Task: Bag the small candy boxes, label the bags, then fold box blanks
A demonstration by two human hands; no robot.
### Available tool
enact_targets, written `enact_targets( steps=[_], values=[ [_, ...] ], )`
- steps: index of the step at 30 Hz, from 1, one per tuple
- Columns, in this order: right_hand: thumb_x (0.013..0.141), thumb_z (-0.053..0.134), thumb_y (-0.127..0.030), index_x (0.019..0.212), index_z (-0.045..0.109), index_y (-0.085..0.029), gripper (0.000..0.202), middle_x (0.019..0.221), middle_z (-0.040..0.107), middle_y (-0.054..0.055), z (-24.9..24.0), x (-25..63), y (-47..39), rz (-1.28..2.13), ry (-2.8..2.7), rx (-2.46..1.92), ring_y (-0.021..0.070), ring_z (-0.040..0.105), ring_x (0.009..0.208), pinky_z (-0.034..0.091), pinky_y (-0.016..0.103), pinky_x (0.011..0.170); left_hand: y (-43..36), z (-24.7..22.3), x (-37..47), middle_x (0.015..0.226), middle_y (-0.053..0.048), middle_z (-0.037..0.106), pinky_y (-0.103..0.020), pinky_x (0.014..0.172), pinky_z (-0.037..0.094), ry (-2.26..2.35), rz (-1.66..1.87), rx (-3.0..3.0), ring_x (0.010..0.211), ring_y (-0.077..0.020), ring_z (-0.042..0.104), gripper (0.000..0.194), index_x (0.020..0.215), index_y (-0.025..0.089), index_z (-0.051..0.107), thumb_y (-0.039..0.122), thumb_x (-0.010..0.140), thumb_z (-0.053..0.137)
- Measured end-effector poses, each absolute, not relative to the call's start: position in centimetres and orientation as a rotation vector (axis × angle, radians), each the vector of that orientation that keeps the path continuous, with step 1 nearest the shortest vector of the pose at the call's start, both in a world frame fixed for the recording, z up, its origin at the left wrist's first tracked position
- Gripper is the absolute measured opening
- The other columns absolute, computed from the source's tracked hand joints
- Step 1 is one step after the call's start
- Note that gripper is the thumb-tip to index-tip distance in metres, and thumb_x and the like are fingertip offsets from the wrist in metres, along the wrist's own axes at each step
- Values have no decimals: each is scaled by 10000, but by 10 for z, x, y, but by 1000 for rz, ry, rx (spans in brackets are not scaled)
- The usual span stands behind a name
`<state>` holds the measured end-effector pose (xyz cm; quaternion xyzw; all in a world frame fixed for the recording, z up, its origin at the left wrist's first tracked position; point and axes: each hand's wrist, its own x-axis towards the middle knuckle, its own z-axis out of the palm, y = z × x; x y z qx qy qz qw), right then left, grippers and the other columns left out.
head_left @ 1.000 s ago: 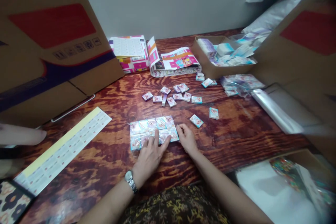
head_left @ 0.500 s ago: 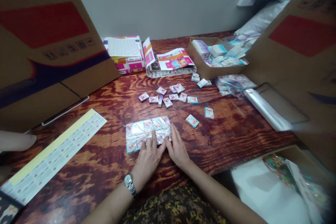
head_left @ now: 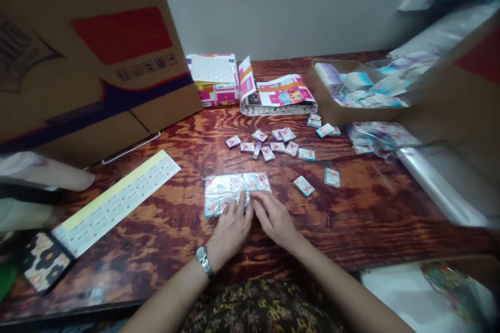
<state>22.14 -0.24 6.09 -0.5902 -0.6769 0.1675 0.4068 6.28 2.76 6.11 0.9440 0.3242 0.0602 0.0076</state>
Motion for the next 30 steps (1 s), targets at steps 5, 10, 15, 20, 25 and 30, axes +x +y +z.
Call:
enact_targets(
  steps=[5,10,15,20,25,30],
  values=[
    [939,314,-209,984,521,-199,212,924,573,57,60,194,28,674,-1781,-1414,169,549,905,465,314,821,37,57,43,1273,-198,465,-420,958,435,1021,494,2562,1175,-253,452,561,1322,56,274,206,819,473],
    [925,356,-193,1009,513,-194,178,981,535,79,49,189,35,629,-1984,-1367,191,512,943,448,347,852,22,54,11,1219,-146,502,-396,960,436,1086,790,2556,1165,-220,467,402,1248,157,385,127,851,438],
    [904,394,-169,1043,526,-197,194,1027,528,88,44,184,30,532,-2077,-1425,206,499,967,449,358,863,3,36,-13,1099,-157,511,-452,909,447,1627,1134,2431,1084,-266,483,485,1218,118,400,224,792,607],
    [898,410,-167,1074,545,-190,223,1065,534,93,37,180,28,413,-2144,-1470,218,487,997,450,357,882,7,17,1,1120,-177,482,-460,899,443,1772,1110,2257,1096,-277,458,468,1175,92,417,319,806,592],
    [900,418,-176,1075,561,-178,226,1063,548,94,33,178,28,337,-2177,-1502,219,491,983,463,344,856,13,11,6,1026,-124,514,-426,855,457,1689,1220,2206,1001,-227,507,208,1020,141,506,253,846,532],
    [906,427,-192,1120,558,-190,251,1083,554,91,31,176,28,237,-2199,-1493,210,487,984,458,333,864,14,16,-5,965,-74,556,-366,838,455,1564,1265,2133,954,-188,531,86,922,181,563,196,843,532]
  ],
)
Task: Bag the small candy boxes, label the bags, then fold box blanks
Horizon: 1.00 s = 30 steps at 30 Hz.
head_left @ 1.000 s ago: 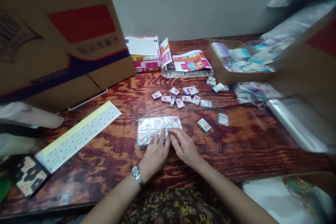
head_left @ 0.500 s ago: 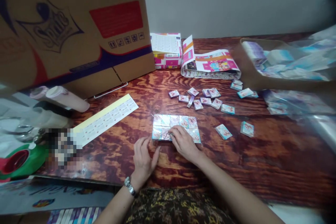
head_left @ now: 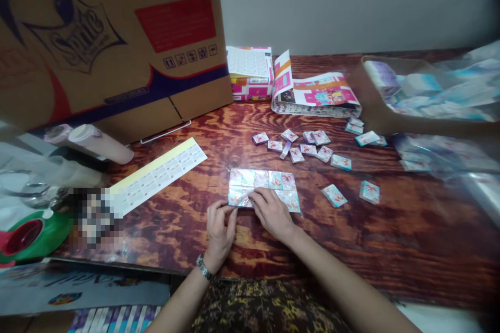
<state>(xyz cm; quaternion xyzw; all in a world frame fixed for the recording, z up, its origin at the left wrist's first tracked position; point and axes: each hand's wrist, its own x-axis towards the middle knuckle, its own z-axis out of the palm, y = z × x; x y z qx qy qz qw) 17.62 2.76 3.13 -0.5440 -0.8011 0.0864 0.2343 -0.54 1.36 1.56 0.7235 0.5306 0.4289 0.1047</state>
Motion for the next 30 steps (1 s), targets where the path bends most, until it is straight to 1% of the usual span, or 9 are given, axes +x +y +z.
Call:
enact_targets(
  steps=[4,6,9,13,17,20,24,27,30],
  values=[
    [899,457,-221,1122,571,-212,251,1111,552,87,33,176,27,178,-2255,-1479,213,475,1006,443,331,884,20,24,-13,979,-59,597,-331,856,445,1481,1230,1950,958,-171,555,87,903,189,571,214,862,499],
    [895,465,-228,1120,574,-215,251,1116,551,88,34,176,27,162,-2285,-1479,214,472,1005,441,328,879,28,29,-16,938,-46,620,-296,810,458,1495,1174,1790,894,-158,585,116,902,189,565,258,874,476],
    [899,458,-230,1108,583,-222,244,1114,553,89,35,176,27,128,-2311,-1485,212,473,995,440,322,866,44,35,-22,817,-17,636,-262,711,461,1556,1056,1627,749,-144,602,167,882,190,567,329,868,474],
    [898,457,-229,1119,579,-234,252,1113,554,85,35,176,27,106,-2328,-1498,211,473,983,443,312,841,64,35,-28,764,-12,649,-257,650,473,1526,987,1555,675,-144,616,203,829,193,550,379,856,474],
    [890,461,-212,1144,565,-241,275,1122,548,82,35,177,27,115,-2346,-1505,215,471,980,444,316,835,71,25,-26,631,13,608,-241,541,478,1508,982,1452,535,-127,583,263,760,194,510,433,854,457],
    [878,476,-198,1154,557,-241,291,1128,544,79,33,178,26,129,-2354,-1505,218,469,983,443,321,847,70,16,-21,593,23,583,-231,480,470,1535,1018,1347,484,-117,557,313,758,191,484,486,850,432],
    [863,488,-175,1167,548,-237,316,1128,540,78,32,180,26,133,-2357,-1494,214,465,983,443,316,857,71,7,-15,555,35,553,-216,444,438,1572,1028,1289,446,-103,522,359,747,184,470,531,831,424],
    [854,496,-167,1175,546,-233,331,1136,538,83,32,180,26,116,-2360,-1486,216,462,988,445,317,857,76,4,-14,510,49,514,-209,421,391,1602,982,1327,410,-97,476,366,719,184,466,527,834,406],
    [849,500,-164,1178,546,-233,339,1137,541,84,32,179,26,109,-2364,-1495,217,463,988,447,316,852,83,3,-16,507,41,512,-215,463,375,1627,895,1439,447,-106,481,350,674,182,489,495,822,442]
  ],
)
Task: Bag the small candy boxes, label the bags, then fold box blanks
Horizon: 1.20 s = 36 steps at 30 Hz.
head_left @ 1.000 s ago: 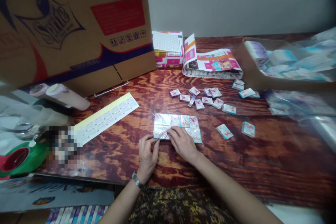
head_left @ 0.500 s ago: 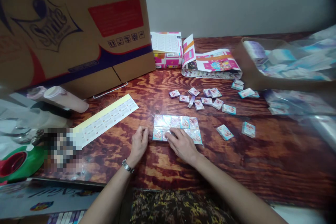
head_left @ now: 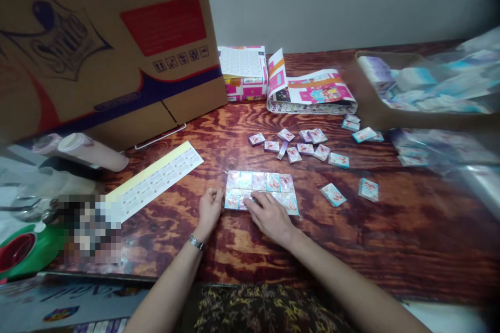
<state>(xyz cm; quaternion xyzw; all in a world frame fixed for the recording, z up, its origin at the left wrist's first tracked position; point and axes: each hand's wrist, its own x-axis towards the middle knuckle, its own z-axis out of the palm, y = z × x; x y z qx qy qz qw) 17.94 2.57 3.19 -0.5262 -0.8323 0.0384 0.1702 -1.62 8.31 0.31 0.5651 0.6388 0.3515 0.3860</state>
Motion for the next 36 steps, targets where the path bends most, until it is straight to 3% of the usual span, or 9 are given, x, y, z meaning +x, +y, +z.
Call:
enact_targets(
  steps=[5,10,19,21,24,27,30,32,36],
  values=[
    [857,496,-184,1181,541,-233,331,1146,540,83,34,177,25,111,-2371,-1513,223,457,1001,446,320,845,89,11,-19,603,3,574,-240,577,372,1634,709,1683,577,-138,527,280,659,183,543,396,825,471],
    [839,515,-175,1157,550,-247,328,1136,544,76,36,177,26,88,-2377,-1526,223,455,997,447,315,824,89,16,-17,765,-31,623,-262,650,409,1641,590,1816,697,-167,587,144,874,187,522,301,847,439],
    [841,505,-150,1167,547,-238,341,1126,562,75,40,183,23,129,-2397,-1425,216,471,989,463,327,842,82,22,-18,887,-95,635,-351,777,457,1710,596,1946,850,-221,618,215,1015,174,533,258,867,402],
    [845,491,-138,1187,536,-227,356,1140,559,79,37,186,22,146,-2407,-1365,212,475,1000,459,338,872,72,28,-15,1129,-129,578,-380,913,415,1742,715,1960,1067,-219,549,312,1159,171,477,269,905,324],
    [846,479,-142,1182,541,-195,347,1150,557,93,31,189,21,153,-2426,-1284,227,478,1019,461,370,896,52,33,-2,1446,-128,285,-431,1083,260,1501,792,2155,1348,-238,241,485,1363,180,287,336,909,354],
    [840,468,-140,1173,548,-175,344,1156,556,111,26,193,20,154,-2468,-1191,239,486,1038,469,392,903,36,32,8,1506,-109,133,-469,1119,191,1268,684,2254,1390,-249,73,593,1421,186,159,381,905,376],
    [848,469,-163,1217,519,-197,375,1165,560,112,24,200,20,160,-2540,-1117,236,505,1048,483,394,893,28,27,-4,1488,-94,211,-401,1115,250,1264,666,2213,1375,-192,175,561,1426,192,144,362,926,331],
    [852,476,-186,1244,498,-224,394,1165,569,104,27,205,23,171,-2606,-1058,227,522,1041,492,382,881,30,23,-31,1446,-89,320,-378,1101,286,1396,727,2223,1344,-177,267,503,1401,199,244,347,927,327],
    [854,496,-249,1144,567,-273,299,1037,631,88,43,205,41,197,-2705,-947,210,586,917,522,342,779,49,16,-123,1396,-141,390,-506,1082,247,2061,728,2230,1347,-275,247,461,1335,160,387,333,908,365]
  ],
)
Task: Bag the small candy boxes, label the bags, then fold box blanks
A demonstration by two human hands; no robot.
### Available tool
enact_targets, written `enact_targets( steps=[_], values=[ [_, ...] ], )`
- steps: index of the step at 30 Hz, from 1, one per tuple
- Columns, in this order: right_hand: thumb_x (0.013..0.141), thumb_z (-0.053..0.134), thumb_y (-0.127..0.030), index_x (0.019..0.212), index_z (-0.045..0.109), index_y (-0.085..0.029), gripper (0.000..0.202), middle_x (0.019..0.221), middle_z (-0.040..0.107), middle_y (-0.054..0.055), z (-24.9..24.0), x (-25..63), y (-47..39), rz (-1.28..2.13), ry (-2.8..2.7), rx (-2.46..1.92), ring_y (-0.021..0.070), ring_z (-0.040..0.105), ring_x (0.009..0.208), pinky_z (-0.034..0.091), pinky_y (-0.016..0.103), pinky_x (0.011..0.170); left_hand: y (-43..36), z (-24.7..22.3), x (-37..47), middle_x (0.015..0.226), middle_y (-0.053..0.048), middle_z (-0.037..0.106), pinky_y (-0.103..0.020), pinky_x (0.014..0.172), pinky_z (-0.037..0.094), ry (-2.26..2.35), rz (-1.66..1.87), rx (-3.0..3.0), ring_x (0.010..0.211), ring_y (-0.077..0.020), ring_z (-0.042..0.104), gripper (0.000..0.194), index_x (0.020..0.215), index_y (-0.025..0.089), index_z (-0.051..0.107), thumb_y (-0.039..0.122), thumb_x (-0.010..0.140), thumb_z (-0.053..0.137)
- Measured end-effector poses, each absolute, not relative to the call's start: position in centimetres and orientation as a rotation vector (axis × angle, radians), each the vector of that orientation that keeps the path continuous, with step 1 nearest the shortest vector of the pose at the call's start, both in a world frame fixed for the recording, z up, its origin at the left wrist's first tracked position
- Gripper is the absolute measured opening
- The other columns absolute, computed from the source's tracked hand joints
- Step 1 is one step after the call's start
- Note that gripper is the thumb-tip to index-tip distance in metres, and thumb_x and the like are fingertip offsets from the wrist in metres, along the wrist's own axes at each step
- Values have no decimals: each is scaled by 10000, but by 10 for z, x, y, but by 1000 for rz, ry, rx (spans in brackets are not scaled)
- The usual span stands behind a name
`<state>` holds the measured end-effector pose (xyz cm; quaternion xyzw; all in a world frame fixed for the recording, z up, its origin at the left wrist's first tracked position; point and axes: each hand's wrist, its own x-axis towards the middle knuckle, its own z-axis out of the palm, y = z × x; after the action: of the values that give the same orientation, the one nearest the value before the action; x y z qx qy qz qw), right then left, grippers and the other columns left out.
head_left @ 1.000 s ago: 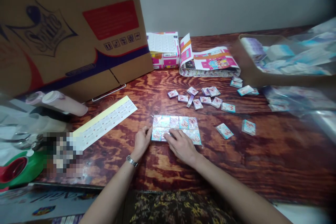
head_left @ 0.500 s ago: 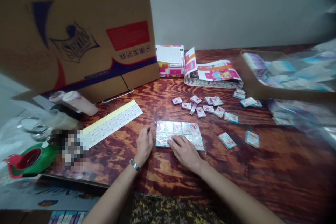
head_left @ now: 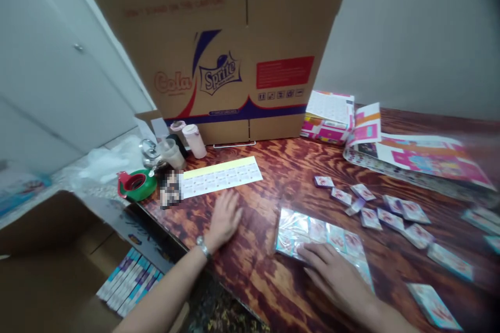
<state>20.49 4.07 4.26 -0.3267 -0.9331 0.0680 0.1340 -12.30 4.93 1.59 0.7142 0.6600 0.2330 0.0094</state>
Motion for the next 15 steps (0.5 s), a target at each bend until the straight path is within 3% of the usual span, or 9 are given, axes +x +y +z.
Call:
enact_targets(
  steps=[2,6,10,15],
  values=[
    [869,480,-275,1028,611,-290,207,902,653,67,55,197,54,211,-2757,-939,194,609,806,519,320,695,60,13,-167,1436,-166,309,-555,1059,231,2361,566,2164,1360,-339,170,541,1350,140,366,394,876,426],
    [907,417,-295,958,620,-263,212,754,644,44,79,169,79,157,-2814,-910,174,618,701,480,286,633,70,4,-200,1416,-172,347,-566,1045,213,2467,247,2094,1332,-366,238,601,1341,150,388,496,851,426],
    [929,370,-308,986,620,-233,267,798,660,64,88,125,103,124,-2783,-796,168,617,721,451,276,663,70,-2,-176,1425,-181,326,-577,1026,213,2485,231,2052,1313,-374,268,650,1365,166,347,550,843,390],
    [919,410,-306,1010,608,-227,231,878,656,52,76,47,138,345,-2772,-725,165,607,816,440,262,721,73,0,-142,1427,-204,304,-596,999,223,2451,323,2018,1293,-406,270,681,1368,153,339,558,825,409]
  ],
)
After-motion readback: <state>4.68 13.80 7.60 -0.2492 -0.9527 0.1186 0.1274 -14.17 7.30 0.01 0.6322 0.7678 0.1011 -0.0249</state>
